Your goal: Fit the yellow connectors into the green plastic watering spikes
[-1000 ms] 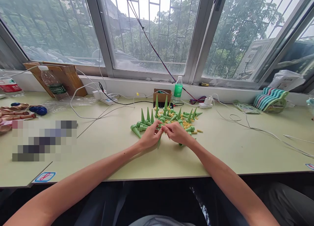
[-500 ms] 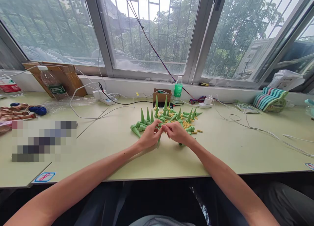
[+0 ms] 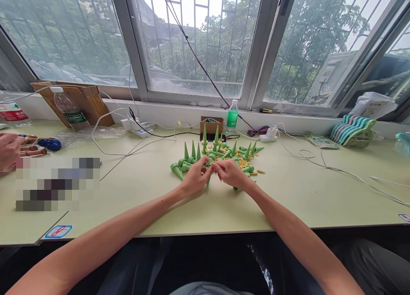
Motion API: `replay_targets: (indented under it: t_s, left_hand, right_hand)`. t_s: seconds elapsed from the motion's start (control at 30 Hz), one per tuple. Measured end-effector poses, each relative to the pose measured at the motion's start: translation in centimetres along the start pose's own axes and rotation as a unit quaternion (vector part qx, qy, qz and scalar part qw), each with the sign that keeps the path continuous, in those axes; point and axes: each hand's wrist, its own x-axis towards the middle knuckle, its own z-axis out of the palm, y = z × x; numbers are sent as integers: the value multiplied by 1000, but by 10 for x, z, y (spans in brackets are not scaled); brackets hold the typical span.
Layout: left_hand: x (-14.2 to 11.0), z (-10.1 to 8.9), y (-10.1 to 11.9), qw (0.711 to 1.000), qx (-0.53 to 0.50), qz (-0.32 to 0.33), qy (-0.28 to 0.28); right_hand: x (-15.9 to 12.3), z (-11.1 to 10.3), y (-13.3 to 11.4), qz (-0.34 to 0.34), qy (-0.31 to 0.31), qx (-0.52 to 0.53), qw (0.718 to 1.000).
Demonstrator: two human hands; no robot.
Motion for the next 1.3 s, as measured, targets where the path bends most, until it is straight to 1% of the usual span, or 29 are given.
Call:
replay_targets:
  t_s: [0.23,0.43,0.97,1.3]
  left_hand:
    - [0,0,0,1000,6,-3,-4]
    - [-1,0,-1,1000,-9,4,8]
    - [0,0,-5,1000,-2,2,-8]
    - [1,0,-6,1000,11,7,-10]
  right_hand:
    - [0,1,2,3,-5,-4,1000]
    - [-1,0,1,4,-11,-9,1000]
    - [-1,-1,-1,14,-24,-23,999]
    - [-1,0,2,7,-30,-29,999]
